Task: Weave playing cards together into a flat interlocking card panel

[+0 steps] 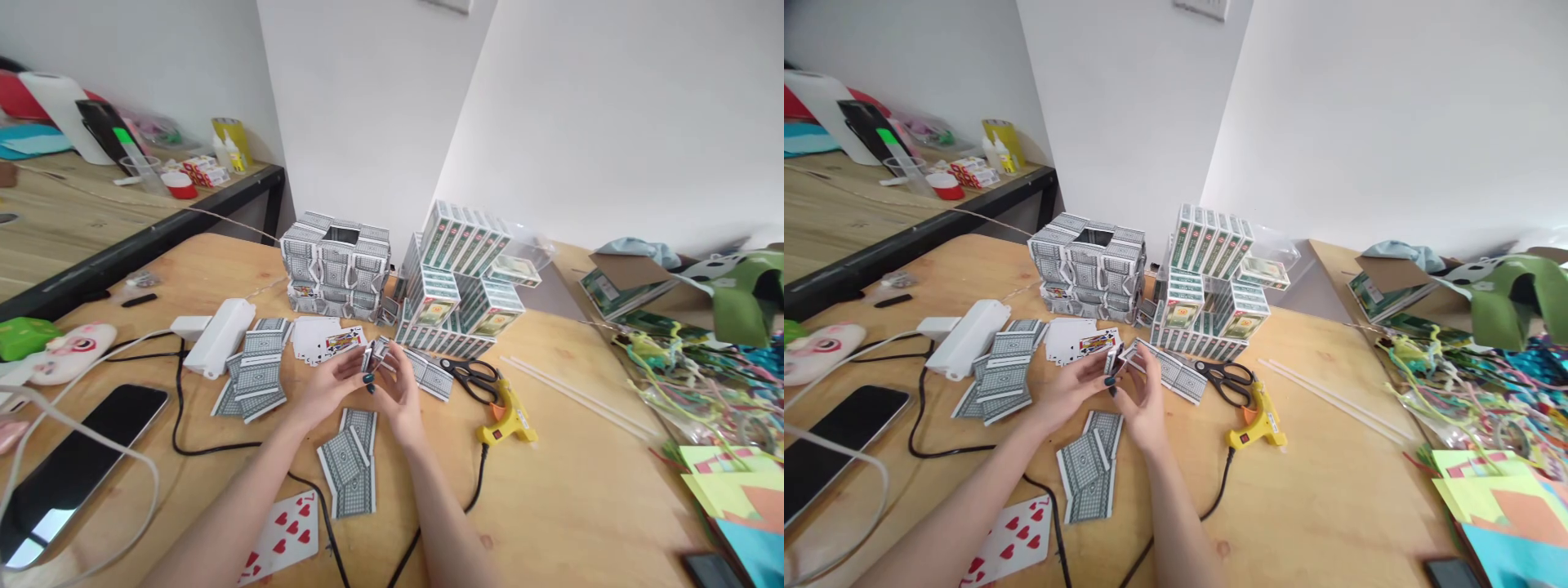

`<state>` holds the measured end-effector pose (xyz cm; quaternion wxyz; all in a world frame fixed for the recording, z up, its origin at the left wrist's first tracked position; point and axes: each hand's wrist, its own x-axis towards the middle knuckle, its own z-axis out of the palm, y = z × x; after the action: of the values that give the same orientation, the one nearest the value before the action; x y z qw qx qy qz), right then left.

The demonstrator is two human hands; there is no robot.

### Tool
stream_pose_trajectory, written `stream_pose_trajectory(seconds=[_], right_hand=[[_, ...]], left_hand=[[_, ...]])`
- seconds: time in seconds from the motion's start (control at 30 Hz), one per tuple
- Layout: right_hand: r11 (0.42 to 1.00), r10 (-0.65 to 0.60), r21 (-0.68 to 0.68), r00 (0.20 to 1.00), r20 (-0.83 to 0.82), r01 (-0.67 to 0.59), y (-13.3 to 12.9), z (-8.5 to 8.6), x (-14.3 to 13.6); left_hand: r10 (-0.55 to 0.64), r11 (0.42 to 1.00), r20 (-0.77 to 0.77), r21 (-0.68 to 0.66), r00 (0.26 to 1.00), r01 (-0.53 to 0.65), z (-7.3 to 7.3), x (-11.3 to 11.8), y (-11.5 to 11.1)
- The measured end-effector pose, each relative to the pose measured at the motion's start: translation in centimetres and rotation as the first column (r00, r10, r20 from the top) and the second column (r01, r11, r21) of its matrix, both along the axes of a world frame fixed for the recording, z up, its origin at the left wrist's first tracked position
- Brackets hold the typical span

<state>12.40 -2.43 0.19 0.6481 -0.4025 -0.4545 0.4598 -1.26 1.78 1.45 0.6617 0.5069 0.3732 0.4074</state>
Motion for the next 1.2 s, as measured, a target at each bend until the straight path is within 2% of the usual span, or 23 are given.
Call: stream_pose_trajectory(seconds=[0.07, 0.13, 0.3, 0.43, 0.67, 0.73, 0.93, 1.2], right_hand=[[0.998, -0.011, -0.066, 0.997, -0.082, 0.005, 0.0, -0.1, 0.1], [0.993, -0.043, -0.111, 0.994, -0.105, 0.031, 0.1, -0.1, 0.3], [0.991, -0.038, -0.134, 0.995, -0.087, 0.026, 0.3, 0.3, 0.7], [0.989, 0.021, -0.143, 0.984, -0.179, -0.047, 0.3, 0.5, 0.6], [0.974, 0.124, -0.163, 0.974, -0.188, -0.156, 0.2, 0.8, 0.6], [0.977, 0.101, -0.169, 0.979, -0.179, -0.132, 0.2, 0.6, 0.6], [0.972, -0.079, -0.222, 0.997, -0.02, 0.073, 0.3, -0.2, 0.3], [0.974, -0.069, -0.216, 0.998, -0.01, 0.065, 0.4, 0.0, 0.2]], left_hand=[[0.085, 0.994, -0.063, 0.076, 0.994, -0.08, -0.2, 0.2, 0.0], [0.13, 0.982, -0.114, 0.151, 0.985, -0.112, -0.5, 0.4, -0.2], [0.106, 0.95, -0.174, 0.31, 0.979, -0.048, -1.3, 0.6, -0.7], [0.102, 0.93, -0.226, 0.369, 0.969, -0.012, -1.6, 0.4, -0.6], [0.096, 0.93, -0.295, 0.367, 0.951, 0.02, -1.4, 0.2, -0.8], [0.101, 0.932, -0.3, 0.361, 0.949, 0.015, -1.3, 0.3, -0.9], [0.14, 0.928, -0.32, 0.371, 0.937, -0.012, -1.4, 0.3, -0.8], [0.155, 0.932, -0.326, 0.362, 0.933, -0.028, -1.5, 0.4, -0.9]])
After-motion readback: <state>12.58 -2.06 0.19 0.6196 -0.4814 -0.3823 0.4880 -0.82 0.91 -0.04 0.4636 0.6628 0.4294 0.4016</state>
